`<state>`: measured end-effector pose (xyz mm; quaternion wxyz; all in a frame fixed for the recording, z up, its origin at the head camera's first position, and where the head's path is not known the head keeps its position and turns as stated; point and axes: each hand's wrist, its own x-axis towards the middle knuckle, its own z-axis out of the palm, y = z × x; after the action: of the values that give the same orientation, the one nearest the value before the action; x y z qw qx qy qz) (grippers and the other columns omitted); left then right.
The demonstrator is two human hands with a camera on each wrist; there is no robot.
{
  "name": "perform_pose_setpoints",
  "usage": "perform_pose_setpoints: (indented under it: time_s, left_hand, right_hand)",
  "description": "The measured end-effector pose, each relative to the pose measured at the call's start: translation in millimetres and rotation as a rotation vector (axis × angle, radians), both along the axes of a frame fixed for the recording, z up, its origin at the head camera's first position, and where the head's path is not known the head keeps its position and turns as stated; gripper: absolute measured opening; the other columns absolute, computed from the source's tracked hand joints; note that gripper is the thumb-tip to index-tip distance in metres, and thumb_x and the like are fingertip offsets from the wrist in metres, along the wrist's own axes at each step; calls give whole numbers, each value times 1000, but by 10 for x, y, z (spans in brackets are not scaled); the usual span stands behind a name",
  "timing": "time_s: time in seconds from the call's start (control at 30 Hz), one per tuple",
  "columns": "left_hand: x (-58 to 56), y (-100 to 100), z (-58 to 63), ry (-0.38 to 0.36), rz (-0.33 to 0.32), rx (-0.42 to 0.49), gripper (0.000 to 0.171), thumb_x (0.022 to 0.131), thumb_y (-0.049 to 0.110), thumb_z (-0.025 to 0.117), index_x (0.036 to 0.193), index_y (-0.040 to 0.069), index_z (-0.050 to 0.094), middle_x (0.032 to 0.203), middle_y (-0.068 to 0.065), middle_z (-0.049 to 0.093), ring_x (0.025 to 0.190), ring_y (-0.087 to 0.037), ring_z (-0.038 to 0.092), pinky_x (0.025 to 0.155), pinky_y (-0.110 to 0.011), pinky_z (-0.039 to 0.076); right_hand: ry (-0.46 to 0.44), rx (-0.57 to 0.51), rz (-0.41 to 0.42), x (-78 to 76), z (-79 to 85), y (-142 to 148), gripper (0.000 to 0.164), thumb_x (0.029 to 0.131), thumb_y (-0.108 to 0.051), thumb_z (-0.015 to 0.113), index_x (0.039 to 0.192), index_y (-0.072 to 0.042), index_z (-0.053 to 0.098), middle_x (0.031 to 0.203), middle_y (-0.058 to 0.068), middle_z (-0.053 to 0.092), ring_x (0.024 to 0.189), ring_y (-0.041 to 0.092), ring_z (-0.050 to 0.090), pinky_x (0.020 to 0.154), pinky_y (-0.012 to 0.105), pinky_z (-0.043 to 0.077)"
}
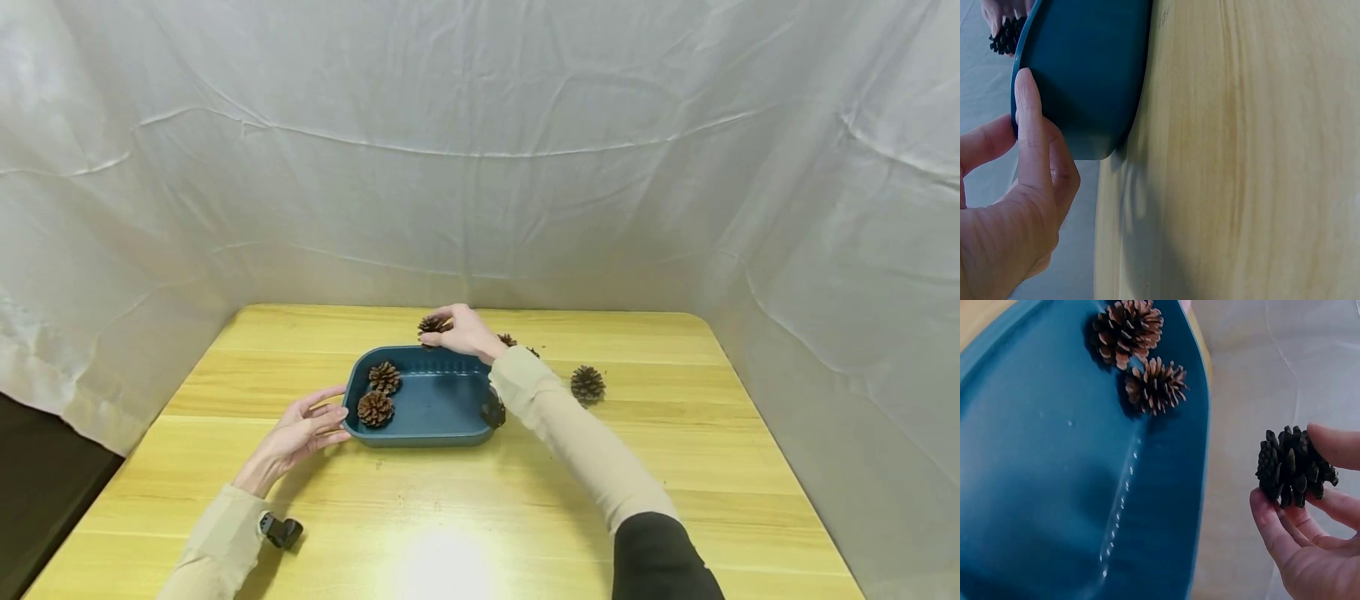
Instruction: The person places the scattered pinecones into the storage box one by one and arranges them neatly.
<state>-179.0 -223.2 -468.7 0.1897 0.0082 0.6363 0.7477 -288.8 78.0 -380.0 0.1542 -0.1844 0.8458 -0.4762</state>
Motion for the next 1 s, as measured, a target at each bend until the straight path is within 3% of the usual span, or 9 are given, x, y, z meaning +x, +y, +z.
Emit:
perform_pose_setpoints:
  time_s: [0.27,0.5,0.7,1.0]
  left_hand:
    - [9,0,4,1,3,-2,65,102,2,53,157,-6,19,101,1,60,82,-8,66,81,-23,64]
    - [10,6,-6,10,-2,7,65,102,1,53,156,-6,18,101,1,60,83,-7,66,81,-23,64]
    - [9,10,-3,12,-2,20,66,101,0,54,156,-7,18,100,1,61,83,-8,66,81,-24,65]
    - [20,13,0,9,-2,27,66,101,-1,53,156,-7,18,101,1,62,84,-8,66,83,-24,65]
  right_hand:
    - [-62,5,-62,5,-113,-130,49,91,-20,75,136,-6,61,134,16,61,119,32,61,102,49,55]
    - [-40,16,-37,18,-210,-208,45,89,-17,78,131,-6,65,130,16,63,112,29,62,91,41,59]
    - [-79,-70,-62,40,-302,-255,45,87,-13,80,129,-8,67,134,15,62,113,30,60,97,50,57]
    - [-175,-155,-64,74,-477,-289,48,89,-17,78,134,-9,64,137,15,58,130,31,53,106,49,54]
